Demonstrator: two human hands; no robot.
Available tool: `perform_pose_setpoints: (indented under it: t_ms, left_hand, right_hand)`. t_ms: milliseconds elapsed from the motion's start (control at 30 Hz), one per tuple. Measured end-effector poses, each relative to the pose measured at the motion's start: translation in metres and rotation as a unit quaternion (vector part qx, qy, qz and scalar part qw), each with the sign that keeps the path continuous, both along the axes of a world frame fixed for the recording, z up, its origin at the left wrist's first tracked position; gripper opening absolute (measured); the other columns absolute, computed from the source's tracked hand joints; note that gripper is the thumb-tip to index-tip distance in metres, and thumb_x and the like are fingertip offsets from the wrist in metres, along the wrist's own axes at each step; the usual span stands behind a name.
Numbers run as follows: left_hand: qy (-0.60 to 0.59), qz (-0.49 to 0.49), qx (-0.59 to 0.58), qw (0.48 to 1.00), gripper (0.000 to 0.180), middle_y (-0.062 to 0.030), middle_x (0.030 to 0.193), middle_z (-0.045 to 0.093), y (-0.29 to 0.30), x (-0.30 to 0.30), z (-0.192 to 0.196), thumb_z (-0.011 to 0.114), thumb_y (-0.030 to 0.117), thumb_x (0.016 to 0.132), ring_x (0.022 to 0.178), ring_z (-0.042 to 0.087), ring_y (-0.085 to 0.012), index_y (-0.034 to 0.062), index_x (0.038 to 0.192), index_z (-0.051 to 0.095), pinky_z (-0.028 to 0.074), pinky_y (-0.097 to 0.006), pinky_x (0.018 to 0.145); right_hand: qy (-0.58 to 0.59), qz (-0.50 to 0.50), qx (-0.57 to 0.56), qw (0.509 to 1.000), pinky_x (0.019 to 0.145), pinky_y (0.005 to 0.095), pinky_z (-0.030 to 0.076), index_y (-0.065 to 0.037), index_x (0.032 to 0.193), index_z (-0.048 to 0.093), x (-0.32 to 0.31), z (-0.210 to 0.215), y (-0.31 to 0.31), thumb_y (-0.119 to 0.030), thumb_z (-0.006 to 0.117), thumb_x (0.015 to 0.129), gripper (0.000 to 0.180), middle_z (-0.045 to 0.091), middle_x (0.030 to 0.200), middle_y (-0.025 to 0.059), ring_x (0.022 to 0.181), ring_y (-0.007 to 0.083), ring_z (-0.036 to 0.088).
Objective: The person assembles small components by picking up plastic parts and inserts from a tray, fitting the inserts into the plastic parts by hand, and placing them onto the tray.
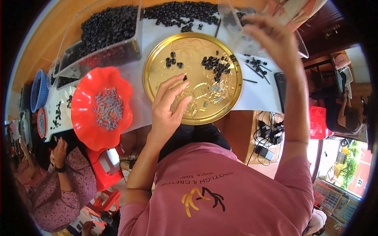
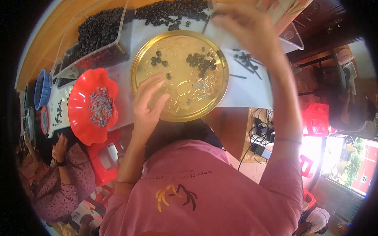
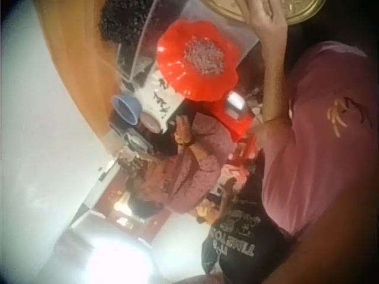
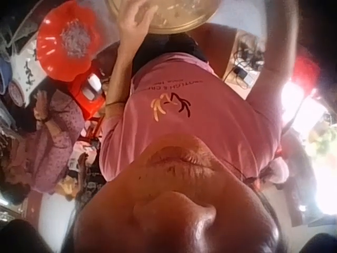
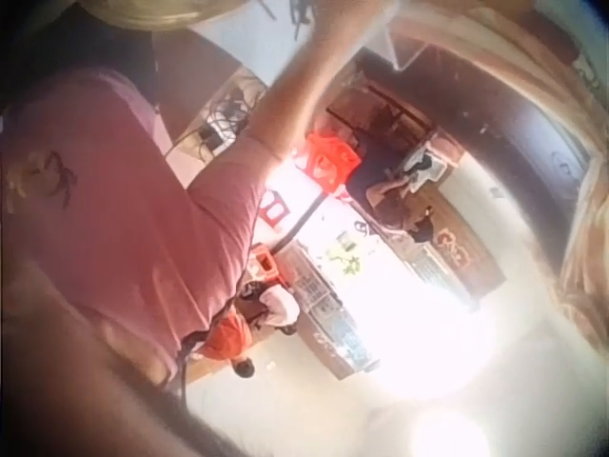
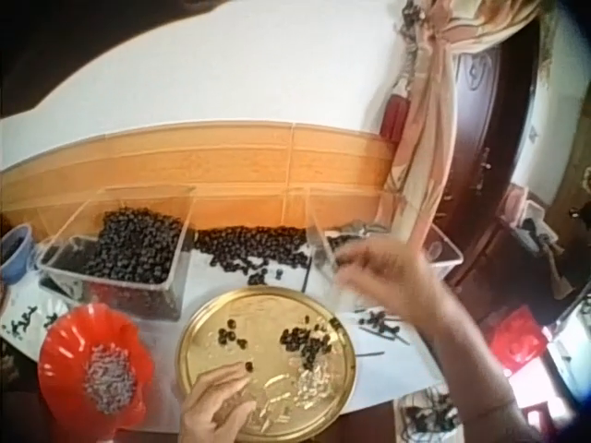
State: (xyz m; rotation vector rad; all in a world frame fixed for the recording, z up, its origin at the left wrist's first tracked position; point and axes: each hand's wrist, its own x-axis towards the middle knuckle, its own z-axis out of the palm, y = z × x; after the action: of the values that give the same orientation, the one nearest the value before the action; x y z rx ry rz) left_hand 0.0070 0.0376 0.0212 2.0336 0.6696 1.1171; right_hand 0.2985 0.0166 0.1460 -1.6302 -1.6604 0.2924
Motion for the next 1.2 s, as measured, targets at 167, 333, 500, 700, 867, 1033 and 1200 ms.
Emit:
perform_pose_setpoints:
  t_ms: [167, 333, 500, 700, 867, 1033, 1200]
  left_hand:
    - [-0.012, 0.041, -0.033, 0.999, 0.022, -0.0119, 0.103, 0.066, -0.001, -0.011, -0.009, 0.065, -0.005, 0.088, 0.084, 0.065, -0.0165, -0.0005, 0.11, 0.067, 0.053, -0.027, 0.071]
    - [-0.016, 0.052, -0.123, 0.991, 0.019, -0.0114, 0.102, 0.069, -0.003, -0.02, -0.021, 0.062, -0.001, 0.09, 0.089, 0.067, -0.0169, -0.0018, 0.109, 0.068, 0.052, -0.028, 0.08]
    - [-0.014, 0.041, -0.142, 0.989, 0.019, -0.0115, 0.101, 0.069, -0.001, -0.019, -0.018, 0.062, -0.001, 0.091, 0.088, 0.066, -0.0155, -0.0026, 0.109, 0.067, 0.052, -0.027, 0.078]
    - [-0.05, 0.043, -0.119, 0.991, 0.02, -0.0097, 0.095, 0.067, 0.008, -0.012, -0.026, 0.064, -0.003, 0.089, 0.078, 0.065, -0.0137, 0.0008, 0.109, 0.067, 0.052, -0.026, 0.065]
    - [-0.09, 0.01, -0.092, 0.992, 0.025, -0.0092, 0.1, 0.065, 0.012, 0.0, -0.017, 0.069, -0.002, 0.086, 0.08, 0.064, -0.0145, 0.0016, 0.111, 0.066, 0.053, -0.026, 0.068]
    - [-0.105, -0.013, -0.075, 0.992, 0.028, -0.0095, 0.101, 0.062, 0.009, 0.001, -0.02, 0.072, -0.003, 0.083, 0.08, 0.064, -0.015, 0.0016, 0.11, 0.066, 0.053, -0.027, 0.069]
    - [-0.121, -0.026, -0.08, 0.989, 0.028, -0.01, 0.101, 0.062, 0.002, 0.003, -0.014, 0.073, -0.003, 0.082, 0.08, 0.064, -0.0148, 0.0007, 0.109, 0.067, 0.053, -0.027, 0.069]
  right_hand:
    - [-0.083, -0.15, 0.087, 0.981, 0.064, 0.0229, 0.045, 0.004, 0.117, 0.062, -0.005, 0.009, 0.019, -0.011, 0.071, 0.086, 0.035, 0.061, 0.079, 0.0008, 0.071, 0.0084, 0.053]
    - [-0.099, 0.126, -0.007, 0.987, 0.07, 0.0357, 0.053, -0.006, 0.102, 0.07, -0.054, -0.067, 0.018, -0.017, 0.066, 0.088, 0.018, 0.07, 0.092, 0.0111, 0.076, 0.027, 0.066]
    - [-0.155, 0.104, -0.045, 0.981, 0.069, 0.0333, 0.053, -0.005, 0.104, 0.07, -0.096, -0.129, 0.023, -0.011, 0.069, 0.087, 0.019, 0.067, 0.087, 0.0115, 0.073, 0.0288, 0.063]
    - [0.104, 0.087, -0.244, 0.96, 0.074, 0.034, 0.054, -0.005, 0.109, 0.068, -0.099, -0.114, 0.021, -0.019, 0.068, 0.088, 0.025, 0.069, 0.106, 0.0131, 0.082, 0.0218, 0.068]
    - [0.442, 0.15, -0.251, 0.848, 0.062, 0.0253, 0.048, 0.0, 0.117, 0.06, -0.099, -0.104, 0.001, -0.015, 0.071, 0.088, 0.035, 0.068, 0.101, 0.0068, 0.076, 0.0095, 0.06]
    - [0.538, 0.16, -0.252, 0.788, 0.062, 0.0229, 0.046, -0.001, 0.117, 0.058, -0.097, -0.115, -0.012, -0.012, 0.072, 0.087, 0.035, 0.066, 0.097, 0.0063, 0.07, 0.0077, 0.057]
    - [0.655, 0.149, -0.262, 0.693, 0.059, 0.022, 0.043, -0.001, 0.118, 0.057, -0.104, -0.122, -0.025, -0.014, 0.071, 0.089, 0.034, 0.064, 0.084, 0.0035, 0.064, 0.0078, 0.052]
